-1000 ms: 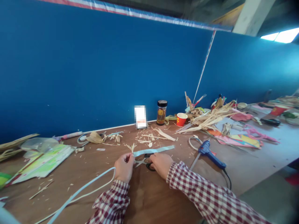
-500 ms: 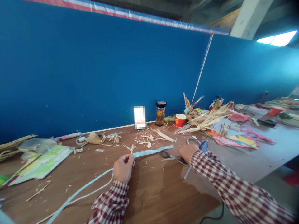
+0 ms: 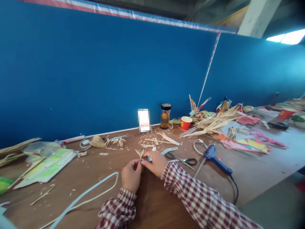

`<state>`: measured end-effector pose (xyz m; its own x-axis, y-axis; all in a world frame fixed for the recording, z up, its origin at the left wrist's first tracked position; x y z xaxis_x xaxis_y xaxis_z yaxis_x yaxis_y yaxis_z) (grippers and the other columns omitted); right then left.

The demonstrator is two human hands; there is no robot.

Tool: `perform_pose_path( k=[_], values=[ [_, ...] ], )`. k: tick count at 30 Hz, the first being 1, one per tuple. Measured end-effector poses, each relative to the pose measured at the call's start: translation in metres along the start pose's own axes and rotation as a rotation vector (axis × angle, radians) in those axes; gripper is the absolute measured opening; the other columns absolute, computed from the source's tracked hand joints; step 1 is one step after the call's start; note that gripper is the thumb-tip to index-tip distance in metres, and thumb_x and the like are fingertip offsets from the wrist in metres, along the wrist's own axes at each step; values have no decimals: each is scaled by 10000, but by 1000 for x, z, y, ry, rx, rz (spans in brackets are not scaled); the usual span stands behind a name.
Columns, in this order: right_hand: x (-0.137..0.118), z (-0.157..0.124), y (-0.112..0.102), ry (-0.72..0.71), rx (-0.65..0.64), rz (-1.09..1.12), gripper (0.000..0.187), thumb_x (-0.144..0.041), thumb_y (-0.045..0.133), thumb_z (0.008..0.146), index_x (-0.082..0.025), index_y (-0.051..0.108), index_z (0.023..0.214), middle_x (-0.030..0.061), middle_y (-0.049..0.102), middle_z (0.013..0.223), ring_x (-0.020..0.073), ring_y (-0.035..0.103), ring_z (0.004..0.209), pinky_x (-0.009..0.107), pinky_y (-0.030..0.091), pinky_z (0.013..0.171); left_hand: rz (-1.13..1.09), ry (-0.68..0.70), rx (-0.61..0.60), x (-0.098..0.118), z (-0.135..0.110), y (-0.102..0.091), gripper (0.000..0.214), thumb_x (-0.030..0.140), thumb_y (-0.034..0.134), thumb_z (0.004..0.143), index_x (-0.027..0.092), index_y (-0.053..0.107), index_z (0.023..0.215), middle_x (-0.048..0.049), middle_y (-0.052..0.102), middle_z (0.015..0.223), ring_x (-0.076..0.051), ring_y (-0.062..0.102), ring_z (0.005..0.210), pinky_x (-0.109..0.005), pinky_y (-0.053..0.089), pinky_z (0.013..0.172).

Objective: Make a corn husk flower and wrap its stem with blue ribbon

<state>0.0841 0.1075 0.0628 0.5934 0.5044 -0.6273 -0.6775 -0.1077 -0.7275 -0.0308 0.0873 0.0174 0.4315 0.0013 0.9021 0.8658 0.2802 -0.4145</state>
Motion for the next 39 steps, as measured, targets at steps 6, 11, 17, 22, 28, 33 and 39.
perform_pose_path(
  k=[6,11,17,22,28,33,39],
  values=[
    [25,0,13,132,56,218,144,-283,563,759,-165,643,783,37,667,776,153,593,726,266,436,675,61,7,18,4,-1,-1,306,393,493,716,156,676,783,-35,655,567,-179,594,532,-256,422,522],
    [32,-1,14,156,101,251,116,-254,555,759,-169,631,739,26,661,722,139,594,688,249,435,650,115,20,34,6,-1,-3,304,388,489,725,161,682,786,-53,672,610,-199,612,579,-279,436,568],
    [34,-3,10,163,141,223,113,-240,538,759,-171,618,717,22,655,713,137,588,678,244,431,637,81,12,-3,2,-1,1,339,418,484,739,155,684,818,-55,678,620,-207,620,595,-301,449,602],
    [40,-5,8,211,164,201,116,-230,532,749,-166,613,697,20,651,689,133,575,648,234,416,602,-47,-35,-59,1,-2,8,341,414,528,712,148,682,860,-53,698,669,-195,629,583,-287,473,586],
    [45,-5,8,238,181,199,112,-222,534,733,-159,612,684,19,640,660,123,559,622,221,397,580,-166,-123,-114,-8,-5,17,302,364,581,668,125,677,825,-47,689,643,-172,622,564,-244,472,519],
    [44,-7,7,267,194,152,97,-220,548,706,-161,609,660,16,624,624,119,531,580,217,375,541,-210,-135,-129,-14,-5,22,295,352,595,661,111,668,815,-36,668,600,-148,598,537,-217,449,498],
    [40,-5,10,228,162,205,120,-233,525,731,-165,613,686,21,647,668,123,560,622,218,395,576,-199,-141,-109,-18,-3,20,284,350,585,670,112,663,805,-30,661,605,-131,580,528,-202,422,485]
  ],
)
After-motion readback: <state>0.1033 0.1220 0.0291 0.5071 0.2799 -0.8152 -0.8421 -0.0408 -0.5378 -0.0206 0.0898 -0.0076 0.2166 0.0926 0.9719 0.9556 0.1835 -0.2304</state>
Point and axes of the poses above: each hand's wrist, its own z-axis towards the middle knuckle, its own y-axis out of the palm, x = y × z, the point moved 10 cm from there along z, towards the middle knuckle
